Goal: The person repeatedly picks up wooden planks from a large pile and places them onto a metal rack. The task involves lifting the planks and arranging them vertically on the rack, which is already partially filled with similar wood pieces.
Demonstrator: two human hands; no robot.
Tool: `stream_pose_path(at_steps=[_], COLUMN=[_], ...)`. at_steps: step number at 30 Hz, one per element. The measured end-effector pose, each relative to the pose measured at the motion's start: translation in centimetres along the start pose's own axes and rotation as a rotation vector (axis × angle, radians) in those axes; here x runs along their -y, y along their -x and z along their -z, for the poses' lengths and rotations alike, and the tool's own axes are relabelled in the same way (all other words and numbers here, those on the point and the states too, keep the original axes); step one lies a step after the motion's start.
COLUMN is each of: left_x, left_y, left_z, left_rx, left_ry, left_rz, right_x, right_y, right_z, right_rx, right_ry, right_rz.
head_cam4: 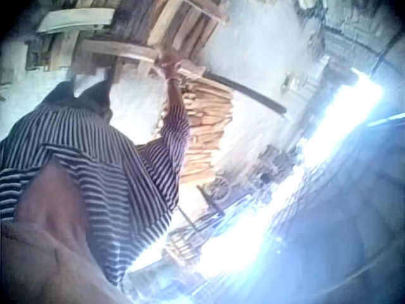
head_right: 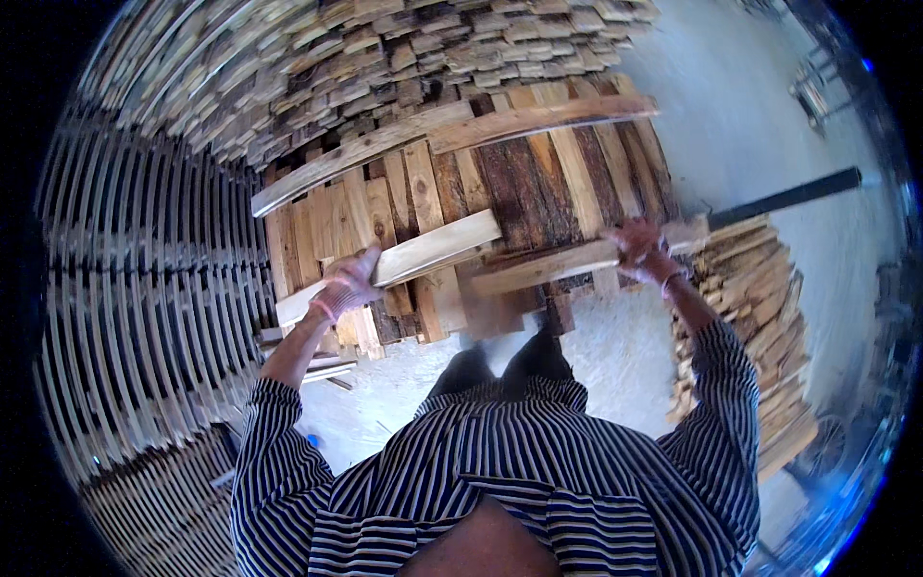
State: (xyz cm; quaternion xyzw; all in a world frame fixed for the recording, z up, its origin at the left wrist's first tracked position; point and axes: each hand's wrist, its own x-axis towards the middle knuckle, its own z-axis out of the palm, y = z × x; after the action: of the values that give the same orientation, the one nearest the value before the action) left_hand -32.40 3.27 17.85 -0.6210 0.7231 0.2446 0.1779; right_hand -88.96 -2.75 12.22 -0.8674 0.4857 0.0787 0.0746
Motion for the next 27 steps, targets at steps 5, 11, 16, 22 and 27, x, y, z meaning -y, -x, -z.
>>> stream_pose_path(at_steps=[5, 11, 16, 22, 27], left_x=[7.4, 8.1, 12.7, 13.2, 9.6], left_y=[2.9, 3.3, 4.0, 4.0, 4.1], left_z=[-5.1, -8.5, -9.7, -12.2, -9.6], left_rx=[-0.085, -0.257, -0.104, -0.256, -0.207], left_ry=[-0.005, 0.017, 0.178, 0.176, -0.019], left_rz=[-0.046, -0.143, -0.026, -0.141, -0.030], right_x=[-0.3, 4.6, 4.7, 4.2, 3.7], right_y=[-0.9, -3.5, -3.1, -3.8, -2.0], right_z=[1.2, -2.3, -2.9, -3.0, -0.6], right_rx=[0.041, 0.083, -0.017, 0.042, 0.054], right_ry=[-0.026, 0.027, -0.074, 0.035, 0.119], right_rz=[-0.059, -0.104, -0.107, -0.116, -0.219])
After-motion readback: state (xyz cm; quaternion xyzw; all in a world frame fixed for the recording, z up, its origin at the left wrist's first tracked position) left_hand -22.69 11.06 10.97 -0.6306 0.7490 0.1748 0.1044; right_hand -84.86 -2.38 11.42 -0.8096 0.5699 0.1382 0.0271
